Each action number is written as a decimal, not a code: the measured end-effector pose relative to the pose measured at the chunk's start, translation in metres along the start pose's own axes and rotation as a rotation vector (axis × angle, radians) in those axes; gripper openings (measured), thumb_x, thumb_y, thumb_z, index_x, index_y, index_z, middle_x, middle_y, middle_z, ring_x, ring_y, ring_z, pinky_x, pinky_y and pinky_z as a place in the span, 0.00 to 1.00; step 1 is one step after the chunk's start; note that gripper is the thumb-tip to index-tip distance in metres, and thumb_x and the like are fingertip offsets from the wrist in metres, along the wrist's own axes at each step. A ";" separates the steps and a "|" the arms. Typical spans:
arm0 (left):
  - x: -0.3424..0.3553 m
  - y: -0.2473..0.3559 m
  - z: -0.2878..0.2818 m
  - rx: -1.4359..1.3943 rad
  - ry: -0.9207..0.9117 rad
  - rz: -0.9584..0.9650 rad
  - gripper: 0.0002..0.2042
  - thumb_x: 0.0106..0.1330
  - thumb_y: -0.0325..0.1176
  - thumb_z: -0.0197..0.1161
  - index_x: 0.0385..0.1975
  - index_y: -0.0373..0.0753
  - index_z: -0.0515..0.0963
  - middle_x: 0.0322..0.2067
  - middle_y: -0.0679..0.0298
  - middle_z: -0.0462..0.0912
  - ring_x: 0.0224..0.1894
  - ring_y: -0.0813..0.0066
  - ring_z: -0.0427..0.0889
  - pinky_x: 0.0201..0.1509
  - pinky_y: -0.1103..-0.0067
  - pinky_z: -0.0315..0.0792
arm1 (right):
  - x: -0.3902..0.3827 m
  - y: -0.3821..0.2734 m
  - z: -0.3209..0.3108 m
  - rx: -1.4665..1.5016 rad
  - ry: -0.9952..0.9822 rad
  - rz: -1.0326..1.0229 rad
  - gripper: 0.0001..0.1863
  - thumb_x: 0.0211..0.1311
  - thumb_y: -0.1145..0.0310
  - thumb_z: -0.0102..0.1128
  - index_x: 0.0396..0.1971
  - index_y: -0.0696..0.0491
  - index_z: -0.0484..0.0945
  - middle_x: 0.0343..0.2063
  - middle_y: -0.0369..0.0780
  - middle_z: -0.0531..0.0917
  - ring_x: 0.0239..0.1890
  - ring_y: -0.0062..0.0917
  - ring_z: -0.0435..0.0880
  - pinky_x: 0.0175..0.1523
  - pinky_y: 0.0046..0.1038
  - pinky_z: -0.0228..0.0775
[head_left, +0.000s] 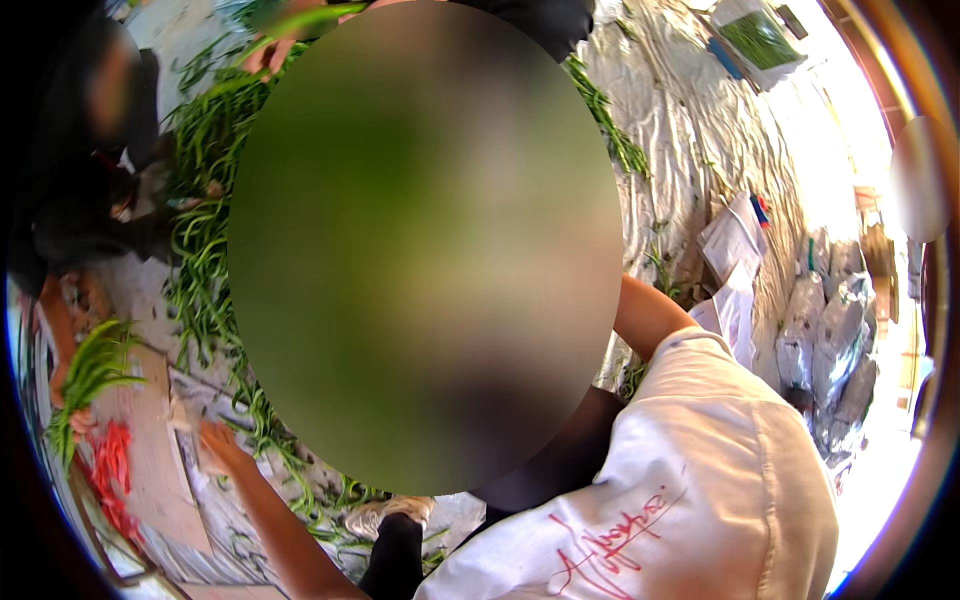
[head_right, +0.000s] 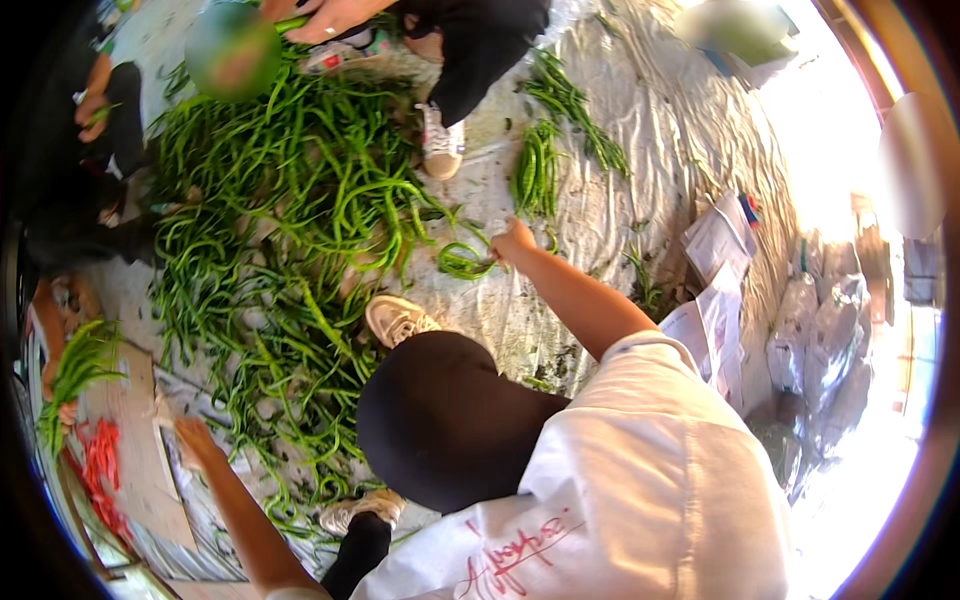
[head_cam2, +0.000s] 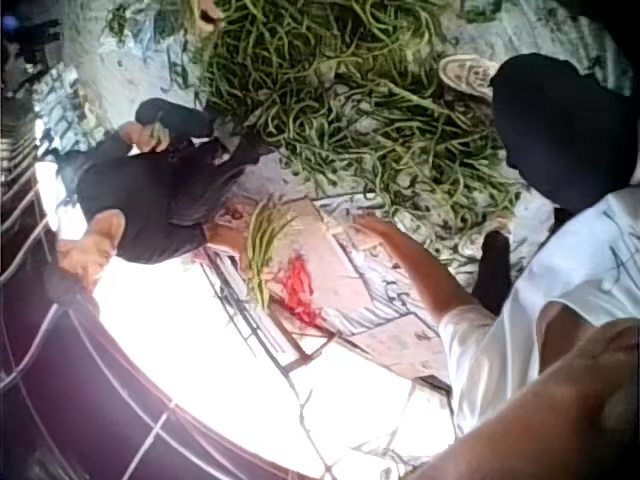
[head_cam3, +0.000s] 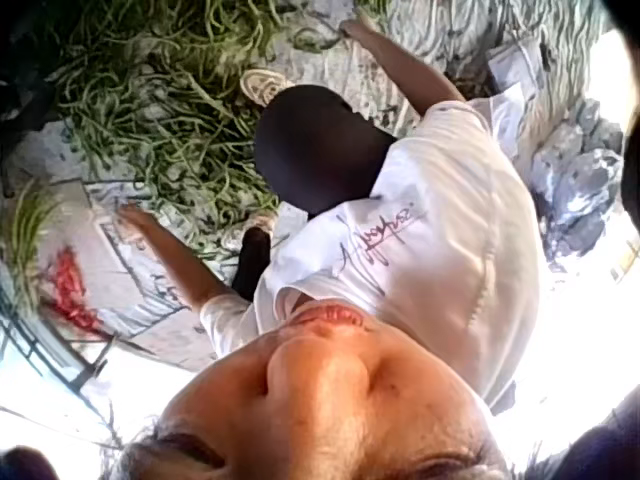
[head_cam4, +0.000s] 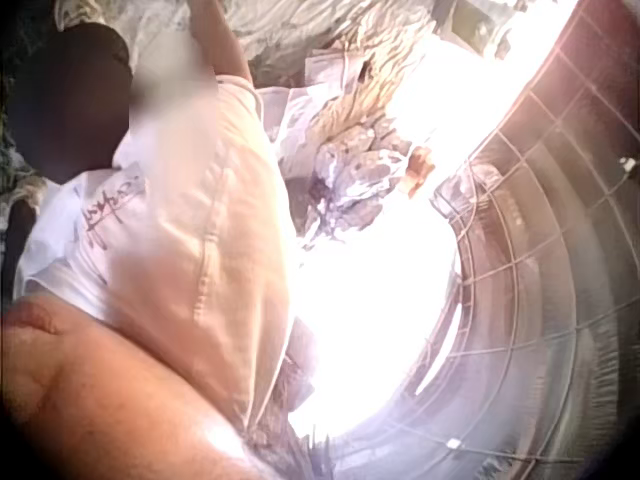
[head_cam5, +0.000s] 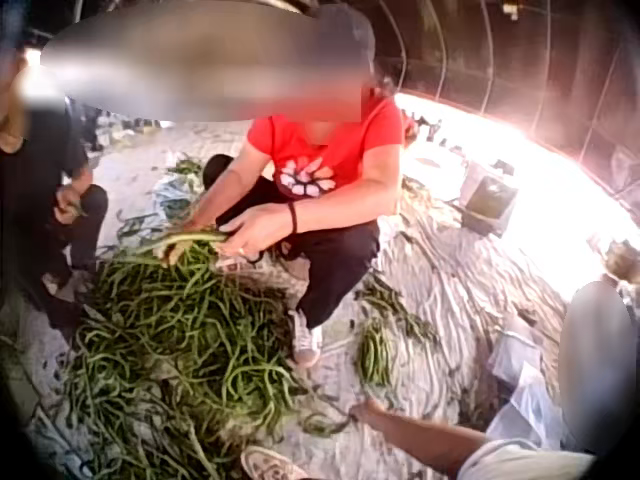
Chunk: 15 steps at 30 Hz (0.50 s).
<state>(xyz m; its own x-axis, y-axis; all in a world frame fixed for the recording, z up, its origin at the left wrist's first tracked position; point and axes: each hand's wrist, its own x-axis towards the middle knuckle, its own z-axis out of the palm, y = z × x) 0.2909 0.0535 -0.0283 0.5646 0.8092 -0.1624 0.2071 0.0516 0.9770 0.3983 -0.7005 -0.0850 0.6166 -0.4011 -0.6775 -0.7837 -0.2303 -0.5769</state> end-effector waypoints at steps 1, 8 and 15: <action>-0.020 -0.033 0.008 0.063 -0.035 -0.183 0.28 0.64 0.46 0.56 0.59 0.36 0.65 0.57 0.54 0.69 0.49 0.69 0.74 0.49 0.78 0.68 | 0.021 0.018 -0.025 -0.053 0.151 0.066 0.45 0.45 0.76 0.61 0.66 0.53 0.53 0.22 0.45 0.81 0.21 0.25 0.81 0.24 0.27 0.74; -0.175 -0.095 0.100 0.854 -0.389 -0.158 0.31 0.59 0.43 0.67 0.57 0.31 0.65 0.52 0.50 0.72 0.51 0.62 0.73 0.52 0.67 0.69 | 0.075 0.050 -0.077 -0.440 0.138 0.012 0.23 0.52 0.71 0.59 0.51 0.55 0.72 0.27 0.43 0.83 0.24 0.23 0.81 0.26 0.25 0.72; -0.212 -0.099 0.129 1.151 -0.687 -0.156 0.39 0.61 0.45 0.62 0.67 0.39 0.48 0.64 0.48 0.57 0.58 0.48 0.68 0.53 0.59 0.71 | -0.021 -0.099 0.127 -0.278 -0.472 -0.456 0.15 0.60 0.61 0.60 0.31 0.60 0.78 0.22 0.39 0.82 0.24 0.19 0.80 0.30 0.25 0.72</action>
<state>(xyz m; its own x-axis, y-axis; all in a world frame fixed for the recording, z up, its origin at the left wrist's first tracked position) 0.2538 -0.1992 -0.1085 0.6864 0.3682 -0.6272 0.6613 -0.6748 0.3276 0.4719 -0.5564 -0.0716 0.8053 0.2014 -0.5575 -0.3910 -0.5264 -0.7550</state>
